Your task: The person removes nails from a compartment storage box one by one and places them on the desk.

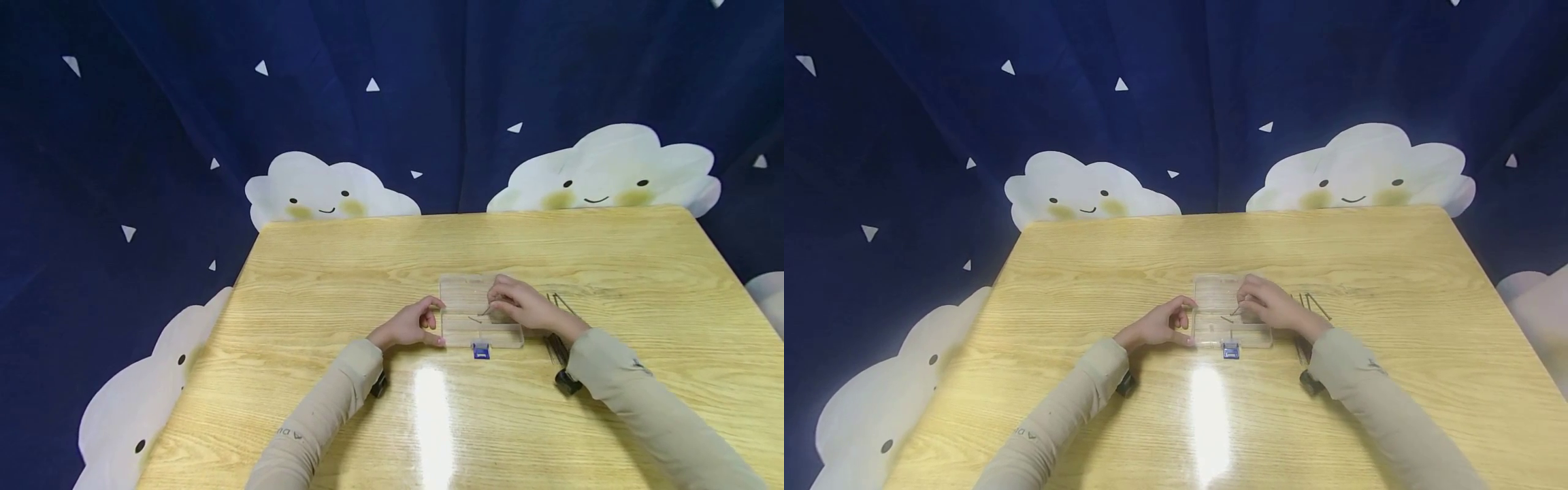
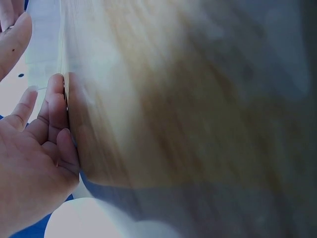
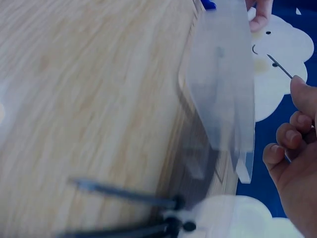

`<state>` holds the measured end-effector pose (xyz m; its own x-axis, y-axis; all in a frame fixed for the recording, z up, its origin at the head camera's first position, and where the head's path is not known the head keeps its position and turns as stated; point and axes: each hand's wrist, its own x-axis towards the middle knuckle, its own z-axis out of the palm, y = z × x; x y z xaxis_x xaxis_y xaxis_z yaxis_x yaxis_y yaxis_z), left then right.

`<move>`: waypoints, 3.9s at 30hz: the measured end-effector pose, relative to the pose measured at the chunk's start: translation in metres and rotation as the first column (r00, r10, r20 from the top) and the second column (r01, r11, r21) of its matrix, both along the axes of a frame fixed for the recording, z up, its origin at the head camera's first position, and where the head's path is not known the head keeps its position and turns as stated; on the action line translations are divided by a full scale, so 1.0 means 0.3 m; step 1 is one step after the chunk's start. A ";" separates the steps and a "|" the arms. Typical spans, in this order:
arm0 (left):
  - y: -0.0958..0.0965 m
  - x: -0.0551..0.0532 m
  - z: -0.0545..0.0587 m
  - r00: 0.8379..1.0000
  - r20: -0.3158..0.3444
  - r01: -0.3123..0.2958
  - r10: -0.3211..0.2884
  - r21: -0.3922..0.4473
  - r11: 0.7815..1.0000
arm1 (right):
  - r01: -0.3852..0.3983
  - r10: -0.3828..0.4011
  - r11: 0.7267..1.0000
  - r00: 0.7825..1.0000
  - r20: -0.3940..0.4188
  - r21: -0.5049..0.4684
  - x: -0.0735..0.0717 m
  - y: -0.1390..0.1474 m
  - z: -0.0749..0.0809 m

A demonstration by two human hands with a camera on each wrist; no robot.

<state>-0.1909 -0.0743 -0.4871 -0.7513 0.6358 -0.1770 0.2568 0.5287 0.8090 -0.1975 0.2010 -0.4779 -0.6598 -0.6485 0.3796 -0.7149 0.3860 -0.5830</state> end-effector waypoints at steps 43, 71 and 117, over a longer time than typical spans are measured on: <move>-0.003 0.004 -0.009 1.000 0.016 -0.011 0.011 0.008 1.000 | 0.312 -0.338 0.941 0.891 0.303 0.134 -0.138 0.257 -0.052; -0.003 0.003 0.001 1.000 0.000 -0.010 0.010 0.017 1.000 | 0.317 -0.339 0.929 0.936 0.094 0.191 -0.129 0.247 -0.039; -0.003 0.000 -0.003 1.000 -0.018 -0.001 0.002 0.027 1.000 | -0.223 0.173 0.957 0.951 0.255 0.183 -0.111 -0.063 -0.009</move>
<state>-0.1910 -0.0753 -0.4881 -0.7550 0.6392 -0.1464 0.2705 0.5070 0.8184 -0.2310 0.1821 -0.4807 -0.5637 -0.8227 0.0737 -0.6426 0.3807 -0.6649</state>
